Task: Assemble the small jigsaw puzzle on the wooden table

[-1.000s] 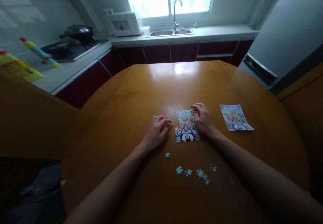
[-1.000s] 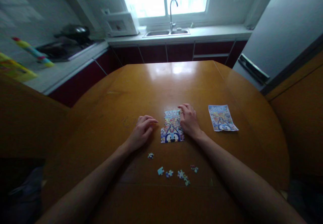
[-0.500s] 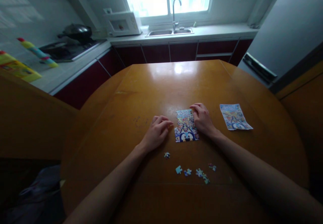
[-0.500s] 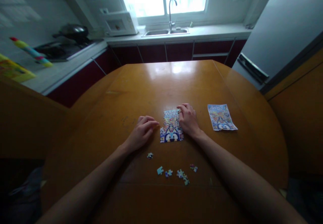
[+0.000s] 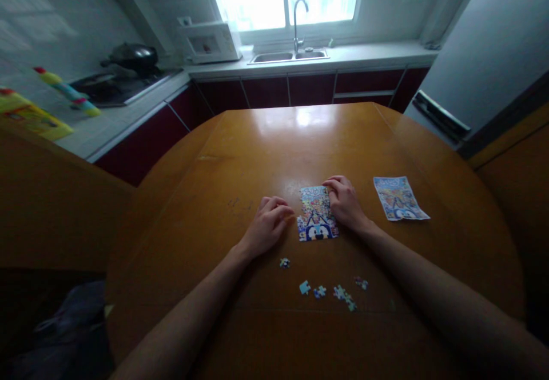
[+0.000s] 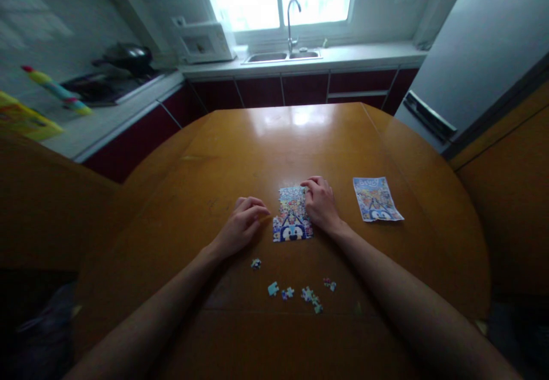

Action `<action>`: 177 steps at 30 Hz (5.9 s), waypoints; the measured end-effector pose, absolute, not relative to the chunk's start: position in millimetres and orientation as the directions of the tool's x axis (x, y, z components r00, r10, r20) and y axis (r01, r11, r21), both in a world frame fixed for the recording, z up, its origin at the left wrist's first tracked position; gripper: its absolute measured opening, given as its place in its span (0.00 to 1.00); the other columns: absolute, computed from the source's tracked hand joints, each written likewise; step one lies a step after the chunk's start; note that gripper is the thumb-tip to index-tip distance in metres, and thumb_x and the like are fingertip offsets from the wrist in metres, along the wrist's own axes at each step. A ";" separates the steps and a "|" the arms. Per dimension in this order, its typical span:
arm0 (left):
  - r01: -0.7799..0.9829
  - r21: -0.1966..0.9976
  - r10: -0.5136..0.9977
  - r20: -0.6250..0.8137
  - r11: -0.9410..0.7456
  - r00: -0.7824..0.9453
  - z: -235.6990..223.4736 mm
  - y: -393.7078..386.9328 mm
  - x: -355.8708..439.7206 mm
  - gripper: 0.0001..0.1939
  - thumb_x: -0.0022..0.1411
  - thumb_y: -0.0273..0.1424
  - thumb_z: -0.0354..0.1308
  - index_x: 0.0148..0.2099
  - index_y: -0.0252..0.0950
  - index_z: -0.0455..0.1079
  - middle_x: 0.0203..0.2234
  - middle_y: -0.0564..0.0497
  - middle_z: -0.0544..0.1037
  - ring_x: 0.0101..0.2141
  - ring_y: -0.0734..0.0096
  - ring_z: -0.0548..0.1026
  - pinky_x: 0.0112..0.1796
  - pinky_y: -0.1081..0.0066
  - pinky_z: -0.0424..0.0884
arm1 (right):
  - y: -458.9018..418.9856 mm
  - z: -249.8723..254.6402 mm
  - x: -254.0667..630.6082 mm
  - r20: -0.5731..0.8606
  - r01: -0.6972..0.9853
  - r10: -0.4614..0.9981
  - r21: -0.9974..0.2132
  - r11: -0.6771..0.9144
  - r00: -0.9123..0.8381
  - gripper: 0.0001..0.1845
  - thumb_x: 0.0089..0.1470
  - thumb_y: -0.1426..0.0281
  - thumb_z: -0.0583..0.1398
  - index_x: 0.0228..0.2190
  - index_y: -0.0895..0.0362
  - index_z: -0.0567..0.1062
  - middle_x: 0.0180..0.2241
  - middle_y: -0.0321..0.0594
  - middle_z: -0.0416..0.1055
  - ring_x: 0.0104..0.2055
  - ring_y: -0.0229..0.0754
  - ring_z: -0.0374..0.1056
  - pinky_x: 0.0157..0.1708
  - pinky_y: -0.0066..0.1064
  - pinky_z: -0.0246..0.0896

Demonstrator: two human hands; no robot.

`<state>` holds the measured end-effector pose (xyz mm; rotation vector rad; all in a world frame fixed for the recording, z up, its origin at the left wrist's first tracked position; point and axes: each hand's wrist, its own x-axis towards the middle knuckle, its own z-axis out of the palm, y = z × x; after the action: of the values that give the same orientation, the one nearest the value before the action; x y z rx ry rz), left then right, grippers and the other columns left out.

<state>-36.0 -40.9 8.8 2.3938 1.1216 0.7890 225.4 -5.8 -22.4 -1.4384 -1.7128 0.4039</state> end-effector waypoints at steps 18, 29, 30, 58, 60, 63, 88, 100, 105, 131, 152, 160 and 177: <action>0.584 0.547 0.792 0.306 -0.600 0.528 12.4 -41.3 -35.0 0.11 0.66 0.21 0.53 0.45 0.38 0.73 0.44 0.47 0.71 0.48 0.61 0.65 0.52 0.56 0.67 | -6.2 -20.6 225.4 0.372 0.659 0.928 -0.700 0.275 0.009 0.15 0.58 0.73 0.53 0.39 0.55 0.78 0.47 0.48 0.70 0.51 0.53 0.66 0.53 0.49 0.61; 0.586 0.540 0.789 0.307 -0.604 0.531 11.1 -40.8 -35.2 0.12 0.65 0.20 0.53 0.45 0.39 0.74 0.44 0.47 0.72 0.48 0.61 0.65 0.52 0.56 0.67 | -5.9 -21.0 224.9 0.369 0.674 0.929 -0.688 0.268 0.007 0.14 0.57 0.72 0.53 0.39 0.54 0.78 0.46 0.49 0.71 0.51 0.53 0.66 0.54 0.50 0.60; 0.584 0.540 0.788 0.310 -0.607 0.532 11.0 -40.8 -35.2 0.12 0.65 0.20 0.52 0.45 0.39 0.74 0.44 0.47 0.72 0.48 0.61 0.65 0.52 0.56 0.67 | -5.8 -21.2 225.0 0.368 0.676 0.930 -0.686 0.269 0.004 0.14 0.57 0.72 0.54 0.39 0.55 0.78 0.46 0.49 0.71 0.51 0.53 0.66 0.54 0.50 0.60; 0.582 0.534 0.782 0.310 -0.613 0.540 11.2 -40.5 -36.0 0.12 0.66 0.21 0.52 0.45 0.38 0.73 0.44 0.47 0.72 0.48 0.60 0.65 0.51 0.56 0.67 | -7.0 -19.7 224.1 0.378 0.675 0.926 -0.685 0.274 0.008 0.14 0.55 0.73 0.54 0.39 0.55 0.78 0.45 0.48 0.70 0.50 0.52 0.66 0.53 0.48 0.62; 0.582 0.535 0.783 0.310 -0.612 0.539 10.3 -40.4 -35.9 0.11 0.66 0.22 0.52 0.45 0.39 0.73 0.44 0.47 0.72 0.48 0.60 0.65 0.51 0.56 0.67 | -6.7 -20.1 224.1 0.378 0.674 0.926 -0.686 0.273 0.010 0.14 0.55 0.73 0.54 0.39 0.55 0.78 0.45 0.48 0.70 0.50 0.52 0.66 0.53 0.49 0.62; 0.584 0.535 0.785 0.312 -0.611 0.535 9.1 -40.2 -35.9 0.11 0.66 0.22 0.52 0.45 0.39 0.73 0.44 0.47 0.72 0.48 0.60 0.65 0.52 0.55 0.67 | -6.5 -20.5 224.1 0.381 0.674 0.925 -0.687 0.272 0.015 0.14 0.55 0.73 0.55 0.39 0.55 0.78 0.45 0.49 0.70 0.50 0.53 0.66 0.53 0.49 0.62; 0.584 0.533 0.784 0.312 -0.612 0.536 10.0 -40.7 -36.0 0.11 0.66 0.22 0.52 0.45 0.38 0.73 0.44 0.47 0.72 0.48 0.60 0.65 0.51 0.57 0.67 | -6.8 -19.5 223.6 0.378 0.674 0.926 -0.689 0.267 0.019 0.14 0.54 0.74 0.55 0.40 0.56 0.78 0.45 0.48 0.70 0.50 0.52 0.66 0.53 0.47 0.61; 0.586 0.529 0.783 0.313 -0.614 0.537 10.1 -40.1 -35.5 0.11 0.66 0.22 0.52 0.45 0.38 0.73 0.44 0.47 0.72 0.48 0.60 0.65 0.52 0.56 0.66 | -6.3 -9.4 227.0 0.393 0.611 0.919 -0.734 0.296 0.026 0.15 0.52 0.76 0.56 0.40 0.57 0.78 0.47 0.48 0.69 0.53 0.50 0.65 0.55 0.45 0.61; 0.586 0.533 0.785 0.305 -0.610 0.540 14.2 -40.8 -34.3 0.11 0.66 0.23 0.52 0.44 0.37 0.73 0.44 0.47 0.72 0.48 0.60 0.65 0.52 0.56 0.66 | -26.1 33.1 236.6 0.347 0.573 0.936 -0.756 0.316 -0.059 0.11 0.53 0.75 0.60 0.39 0.56 0.78 0.40 0.44 0.72 0.41 0.45 0.68 0.45 0.41 0.66; 0.598 0.516 0.785 0.320 -0.614 0.530 8.5 -36.7 -35.9 0.09 0.69 0.28 0.53 0.43 0.38 0.75 0.44 0.47 0.72 0.48 0.60 0.66 0.52 0.57 0.66 | -173.3 33.5 285.7 -0.022 0.726 0.930 -0.633 0.271 -0.366 0.03 0.59 0.69 0.63 0.33 0.55 0.74 0.37 0.40 0.71 0.37 0.41 0.68 0.38 0.32 0.64; 0.602 0.504 0.780 0.311 -0.620 0.543 7.4 -34.0 -37.8 0.10 0.67 0.25 0.52 0.44 0.38 0.74 0.44 0.47 0.72 0.47 0.59 0.65 0.51 0.55 0.67 | -160.5 20.9 290.7 0.128 0.594 0.826 -0.635 0.494 -0.549 0.04 0.60 0.71 0.60 0.36 0.55 0.76 0.37 0.42 0.71 0.39 0.41 0.67 0.40 0.34 0.64; 0.596 0.508 0.778 0.316 -0.622 0.543 8.2 -35.1 -37.1 0.10 0.66 0.23 0.52 0.44 0.38 0.74 0.44 0.47 0.72 0.47 0.60 0.65 0.51 0.57 0.67 | -162.0 13.1 286.3 0.185 0.596 0.853 -0.643 0.480 -0.488 0.03 0.57 0.73 0.61 0.34 0.55 0.75 0.36 0.42 0.72 0.38 0.42 0.68 0.37 0.34 0.64; 0.602 0.522 0.792 0.313 -0.605 0.525 10.3 -39.9 -35.5 0.11 0.66 0.23 0.52 0.46 0.39 0.73 0.45 0.47 0.72 0.48 0.60 0.65 0.52 0.56 0.67 | -66.1 22.9 213.1 0.407 0.547 0.856 -0.658 0.517 -0.318 0.02 0.56 0.72 0.64 0.33 0.53 0.78 0.36 0.41 0.71 0.43 0.45 0.67 0.45 0.39 0.64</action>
<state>-35.5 -39.9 10.3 2.4191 1.1529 0.7570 213.1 -66.1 22.9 -1.1428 -2.0097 0.5253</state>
